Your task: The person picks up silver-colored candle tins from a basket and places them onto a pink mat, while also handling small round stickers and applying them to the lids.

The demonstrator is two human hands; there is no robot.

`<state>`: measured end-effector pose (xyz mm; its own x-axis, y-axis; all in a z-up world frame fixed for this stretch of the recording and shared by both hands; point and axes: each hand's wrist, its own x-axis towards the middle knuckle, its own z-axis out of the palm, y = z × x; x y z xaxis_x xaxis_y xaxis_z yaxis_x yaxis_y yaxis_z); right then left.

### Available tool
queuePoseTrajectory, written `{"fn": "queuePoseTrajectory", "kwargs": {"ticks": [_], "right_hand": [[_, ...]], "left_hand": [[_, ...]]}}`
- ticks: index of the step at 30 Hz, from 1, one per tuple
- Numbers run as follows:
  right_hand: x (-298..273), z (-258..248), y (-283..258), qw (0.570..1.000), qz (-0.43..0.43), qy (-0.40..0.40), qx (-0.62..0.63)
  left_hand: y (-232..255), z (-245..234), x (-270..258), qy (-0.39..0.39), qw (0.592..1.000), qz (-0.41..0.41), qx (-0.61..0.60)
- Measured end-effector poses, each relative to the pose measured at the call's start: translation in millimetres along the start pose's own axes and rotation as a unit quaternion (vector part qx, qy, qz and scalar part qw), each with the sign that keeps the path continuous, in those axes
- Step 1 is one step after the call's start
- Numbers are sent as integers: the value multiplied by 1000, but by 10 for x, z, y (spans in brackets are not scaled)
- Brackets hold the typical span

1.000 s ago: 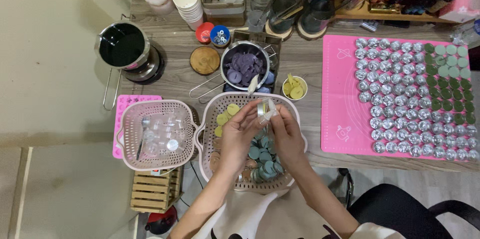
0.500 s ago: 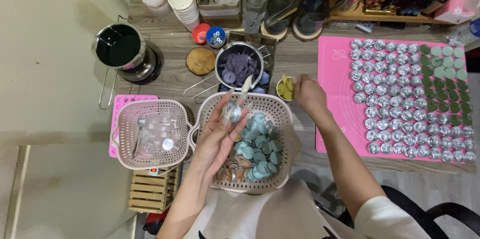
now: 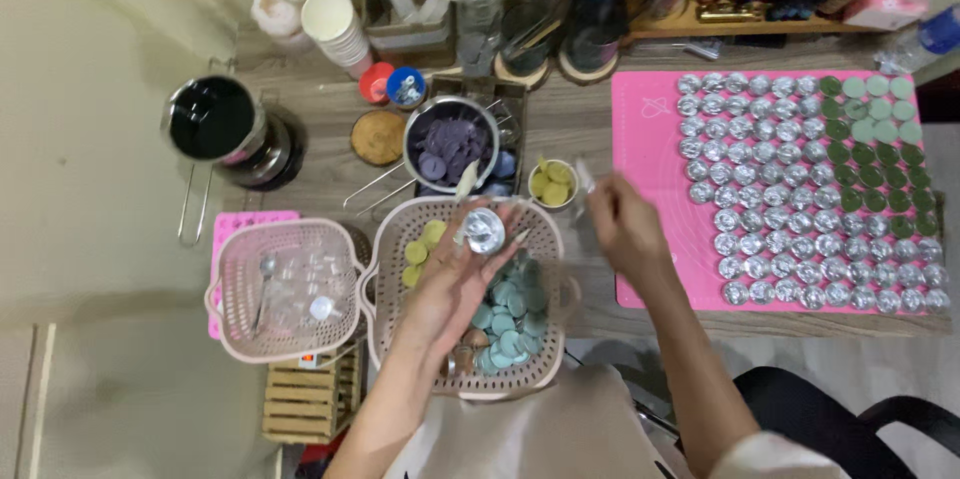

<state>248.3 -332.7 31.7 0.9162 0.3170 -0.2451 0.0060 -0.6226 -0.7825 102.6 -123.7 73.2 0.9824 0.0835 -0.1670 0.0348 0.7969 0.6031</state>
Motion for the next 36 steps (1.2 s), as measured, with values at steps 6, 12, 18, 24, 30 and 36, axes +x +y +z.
{"fn": "queuePoseTrajectory", "kwargs": {"ticks": [6,12,18,24,30,36], "right_hand": [[-764,-104,-159,909,3,-197,366],[-723,-210,620,895,73,-67,435],[-171,-40,1953,877,196,156,410],[325,329,2694,766,224,242,552],[444,367,2641,769,258,269,519],[492,299,2577,771,269,269,511]], "left_hand": [[-434,289,249,-54,988,-42,138],[-799,506,535,-50,944,-89,314],[-971,537,621,2,949,-78,307],[-1021,587,587,53,933,-111,338],[-1089,635,587,56,942,-103,316],[-1069,612,536,9,898,-94,430]]}}
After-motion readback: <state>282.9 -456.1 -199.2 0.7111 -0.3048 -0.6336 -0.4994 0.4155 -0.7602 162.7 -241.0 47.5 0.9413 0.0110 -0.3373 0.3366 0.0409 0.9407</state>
